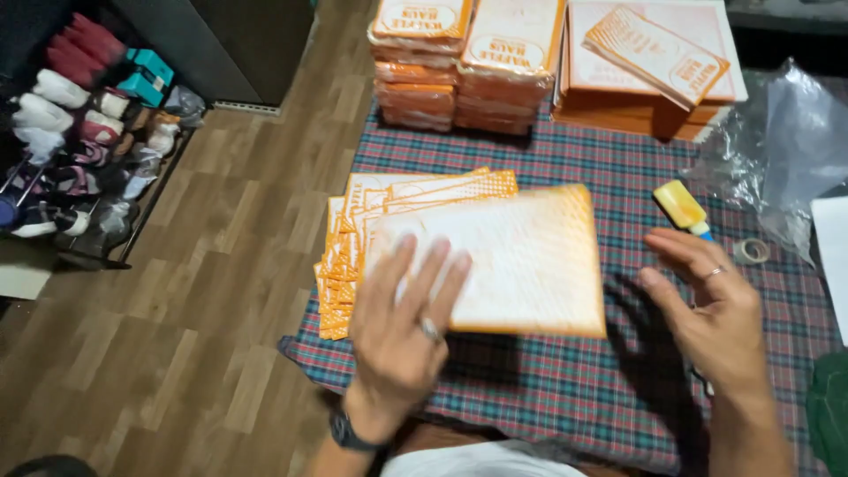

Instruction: The person aligns and stacks a group of paper bags by hand, then places the stack into a large plastic bag and secures it with adhesive tape.

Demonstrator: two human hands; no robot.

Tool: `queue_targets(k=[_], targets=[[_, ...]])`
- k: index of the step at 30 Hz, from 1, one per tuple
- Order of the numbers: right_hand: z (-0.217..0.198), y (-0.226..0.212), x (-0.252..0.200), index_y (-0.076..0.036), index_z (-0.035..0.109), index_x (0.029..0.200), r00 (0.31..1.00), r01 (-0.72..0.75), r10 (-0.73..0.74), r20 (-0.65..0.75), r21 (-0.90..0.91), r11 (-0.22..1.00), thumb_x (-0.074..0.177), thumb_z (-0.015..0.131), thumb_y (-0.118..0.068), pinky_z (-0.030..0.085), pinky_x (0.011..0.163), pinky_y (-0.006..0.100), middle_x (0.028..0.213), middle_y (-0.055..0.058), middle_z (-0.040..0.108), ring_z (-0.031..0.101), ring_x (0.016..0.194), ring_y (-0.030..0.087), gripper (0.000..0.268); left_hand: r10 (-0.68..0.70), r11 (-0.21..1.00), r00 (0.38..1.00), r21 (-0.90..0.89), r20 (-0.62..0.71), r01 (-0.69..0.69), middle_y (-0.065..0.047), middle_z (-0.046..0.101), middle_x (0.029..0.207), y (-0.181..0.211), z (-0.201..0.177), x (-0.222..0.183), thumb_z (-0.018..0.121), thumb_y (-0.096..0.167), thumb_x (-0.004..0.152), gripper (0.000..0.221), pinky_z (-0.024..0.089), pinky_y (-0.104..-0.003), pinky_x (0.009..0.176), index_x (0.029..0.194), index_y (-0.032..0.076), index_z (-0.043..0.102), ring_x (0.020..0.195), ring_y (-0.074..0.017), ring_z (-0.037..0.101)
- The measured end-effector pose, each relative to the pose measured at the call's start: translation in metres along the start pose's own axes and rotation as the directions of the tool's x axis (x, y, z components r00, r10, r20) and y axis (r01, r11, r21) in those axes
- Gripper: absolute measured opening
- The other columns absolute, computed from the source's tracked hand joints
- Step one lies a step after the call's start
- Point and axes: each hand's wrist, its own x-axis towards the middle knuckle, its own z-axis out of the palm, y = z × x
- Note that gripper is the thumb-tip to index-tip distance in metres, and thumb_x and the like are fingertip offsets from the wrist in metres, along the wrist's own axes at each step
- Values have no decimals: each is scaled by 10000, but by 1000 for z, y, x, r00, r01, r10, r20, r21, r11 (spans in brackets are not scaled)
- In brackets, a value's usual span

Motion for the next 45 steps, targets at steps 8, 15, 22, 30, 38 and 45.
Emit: queue_targets(k=[8,15,22,30,38,45], targets=[[96,-7,-59,7,724,1263,749,-657,485,453,406,636,890,688,-98,681,816,382,1083,157,804,828,886,282,389,-129,987,843,-17,522,162,-179,606,1134,-107,68,5,531,560,950,484,400,-548,871,1180,162,681,1108,-408,545],[190,-36,-89,61,442,1479,393,-799,434,811,535,-276,825,624,168,494,1087,600,1510,313,569,607,1285,467,687,-188,938,713,-91,676,334,-204,612,1159,-177,133,63,452,751,891,767,413,-547,930,1204,80,652,1100,-426,584],[195,-82,-46,188,533,1327,183,-656,644,743,580,-483,905,469,113,373,1197,553,1391,356,599,540,1334,496,433,-250,942,460,106,852,317,-272,491,1467,-182,133,88,526,950,620,1198,353,-585,1107,1264,-58,600,1372,-432,452],[203,-72,-51,30,630,1226,179,-581,682,709,635,-508,918,553,14,404,1178,499,1377,210,681,597,1351,375,318,-166,950,322,63,932,306,-415,297,1547,-183,136,83,572,924,604,1194,291,-519,1179,1238,-86,623,1455,-505,310],[199,-65,-41,-71,639,1285,228,-532,675,702,670,-517,939,577,-113,447,1127,472,1240,142,683,619,1186,299,354,-289,835,160,167,944,525,-192,663,1268,-152,99,88,659,812,615,988,515,-482,870,1213,31,564,1128,-396,654],[168,-100,-7,-73,487,1515,385,-500,716,582,784,-368,929,429,-48,397,1086,533,1470,157,572,518,1267,324,590,-394,782,248,181,885,596,-129,746,1156,-113,94,54,668,760,648,776,531,-487,867,1200,215,684,1091,-400,683]])
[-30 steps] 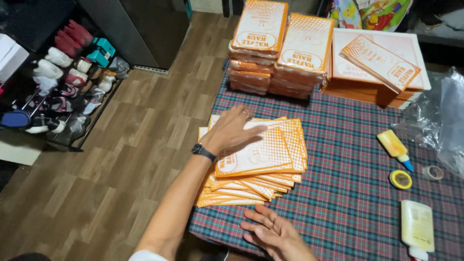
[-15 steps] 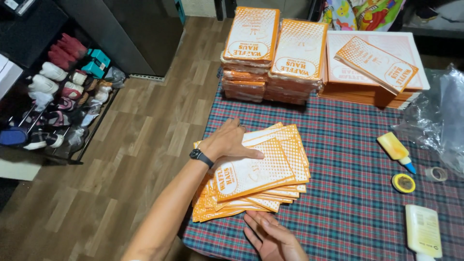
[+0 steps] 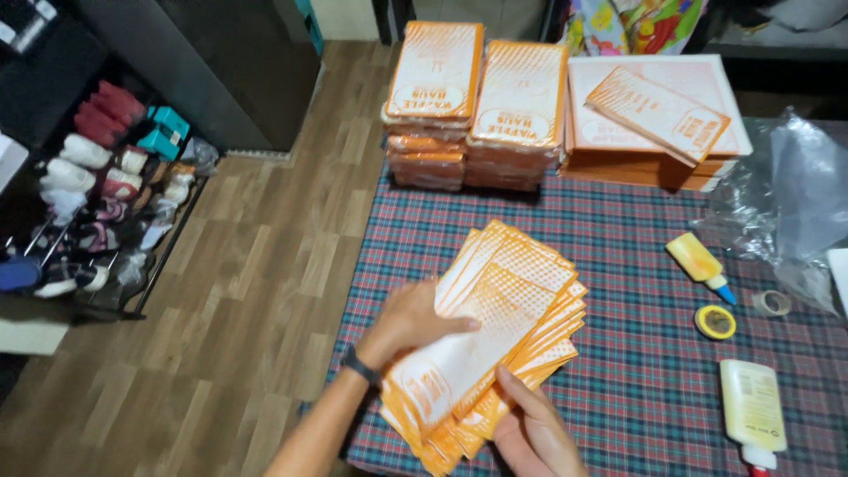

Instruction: The person aligns and stacks a group of paper bags by hand, then places the stack into a large plastic bag and secures it with adhesive tape.

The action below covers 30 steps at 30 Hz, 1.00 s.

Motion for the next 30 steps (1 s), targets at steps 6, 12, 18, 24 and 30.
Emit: queue_targets(k=[6,12,18,24,30], targets=[[-14,-16,7,32,613,1380,983,111,-134,-128,-170,979,805,607,113,521,876,600,1219,307,704,654,1001,489,580,65,965,945,-220,-321,-141,-125,714,1132,7,58,-23,742,675,752,709,475,-507,911,1228,168,601,1094,-404,640],[-53,-72,23,127,627,1245,891,437,-357,281,-314,843,540,753,224,596,850,565,1164,323,763,729,945,450,723,-179,752,891,-642,-416,-149,-31,706,1210,53,31,-46,940,461,519,1001,557,-359,891,1348,181,454,1096,-221,723],[-70,-143,17,-4,611,1322,729,639,-248,639,-504,581,552,974,73,620,944,445,1216,151,781,734,1067,261,855,-110,651,832,-672,-543,-353,-72,760,1142,67,42,-54,1020,435,417,957,612,-302,945,1214,65,639,1114,-154,756],[-52,-146,-1,-111,233,1608,664,743,-423,617,-482,464,454,992,-89,441,1150,431,1501,116,577,597,1348,254,1382,275,354,683,-590,-677,-726,-141,620,1241,91,52,-61,951,511,598,1358,513,-372,1079,1590,63,138,1210,-247,665],[-51,-145,-18,-33,231,1604,423,906,-530,735,-319,280,522,983,-268,493,1114,406,1453,159,557,601,1319,258,1339,179,441,668,-548,-722,-711,-147,666,1360,107,59,-81,989,479,530,1409,534,-358,1075,1578,57,148,1251,-238,694]])
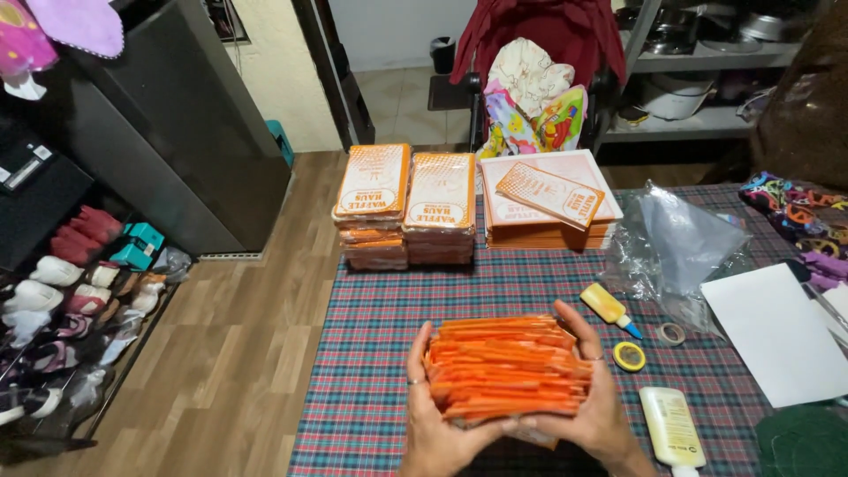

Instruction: The person aligns and stacks a group of paper bags by hand, then places the stack into a large plastic bag and secures it with adhesive tape.

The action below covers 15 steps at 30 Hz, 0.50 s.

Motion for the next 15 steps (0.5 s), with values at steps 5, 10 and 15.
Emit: queue_targets(k=[5,10,15], targets=[[-48,92,-18,-26,219,1548,937,-322,270,222,248,914,571,997,-160,445,1111,609,1539,229,424,462,1390,398,1257,-58,785,960,-582,272,212,-232,414,1545,-48,-20,-11,775,389,896,1069,433,-642,1083,1574,264,-42,1374,-430,542],[-15,62,-20,-124,260,1659,994,-103,24,105,862,496,1168,660,62,437,1070,659,1610,243,380,531,1387,481,660,-148,642,954,-708,260,293,-165,398,1606,-45,-5,-17,805,191,950,1088,352,-615,1166,1638,281,-33,1390,-378,517],[-17,36,-19,-228,182,1649,967,-148,230,-112,487,861,819,699,-186,332,1150,602,1695,161,275,368,1487,363,979,-31,954,967,-281,251,104,-128,197,1693,-60,7,-28,671,346,1009,1117,309,-534,1229,1567,215,-287,1504,-310,383]])
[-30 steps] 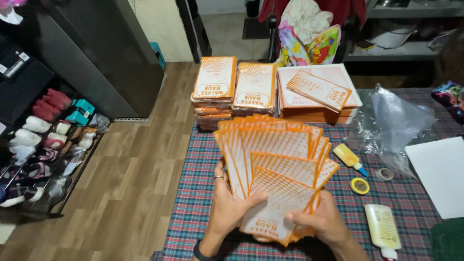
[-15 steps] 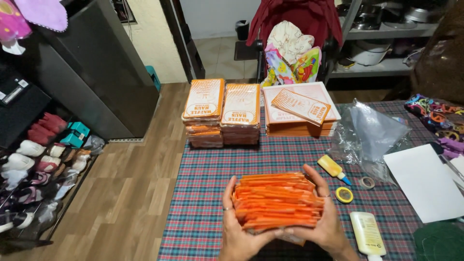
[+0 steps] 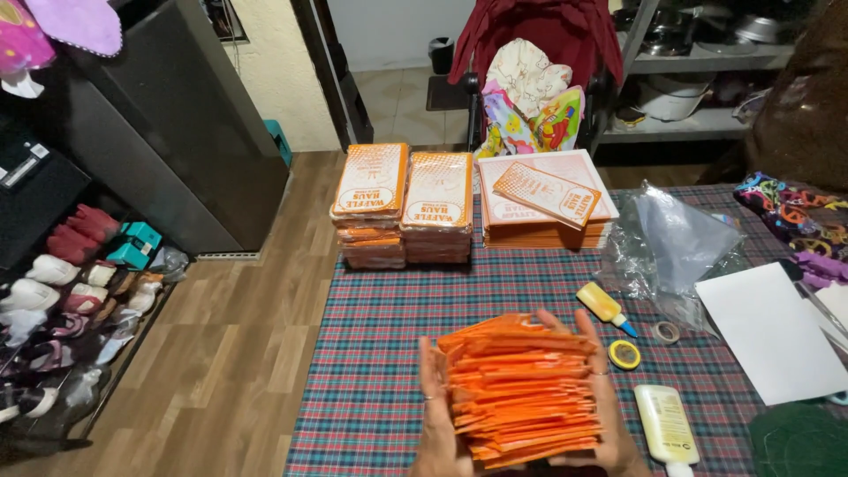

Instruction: The person aligns and stacks a group of paper bags by hand, then places the stack into a large plastic bag and secures it with adhesive tape.

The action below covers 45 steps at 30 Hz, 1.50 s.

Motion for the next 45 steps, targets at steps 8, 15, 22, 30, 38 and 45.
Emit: queue_targets(k=[8,15,22,30,38,45], targets=[[45,-29,-2,-125,349,1545,761,-560,163,627,510,653,992,505,-611,194,1254,613,1613,195,391,360,1506,388,752,221,974,975,48,11,-221,-192,388,1600,-42,7,8,555,552,1065,1034,283,-572,1244,1576,149,-249,1428,-318,488],[-2,-11,24,-188,284,1633,841,-416,28,541,612,673,1130,434,-535,13,1215,585,1665,131,358,219,1545,276,629,-175,976,984,131,-4,174,-172,-42,1729,31,9,11,913,588,618,1586,89,-598,1207,1561,237,-313,1602,-296,-82],[22,-21,-7,-138,438,1530,770,-622,344,538,512,592,797,484,-939,321,1201,576,1563,215,463,436,1451,376,1087,395,854,918,356,32,-380,-181,755,1247,-7,37,7,939,234,743,1474,49,-473,1278,1480,-74,-300,1398,-357,572],[20,-8,-15,-249,75,1699,944,319,-314,101,-35,947,1017,526,-293,355,1152,583,1363,170,530,547,1258,301,819,163,972,969,135,187,-190,-179,139,1714,17,24,15,596,953,773,1492,-160,-592,1268,1514,56,-338,1600,-360,57],[17,-24,-16,-228,64,1679,951,272,-238,196,-170,947,868,692,-430,348,1173,584,1479,182,409,450,1363,332,1045,210,907,978,372,4,-197,-258,138,1652,21,26,13,766,545,833,1306,311,-633,1188,1578,85,-203,1461,-410,394],[16,-35,-14,-206,53,1658,947,245,-159,279,-310,919,719,854,-571,342,1194,584,1594,197,287,354,1467,364,1286,482,752,875,487,52,-443,-290,189,1669,-2,32,12,540,670,949,1208,-184,-599,1285,1554,-47,-221,1582,-443,223]])
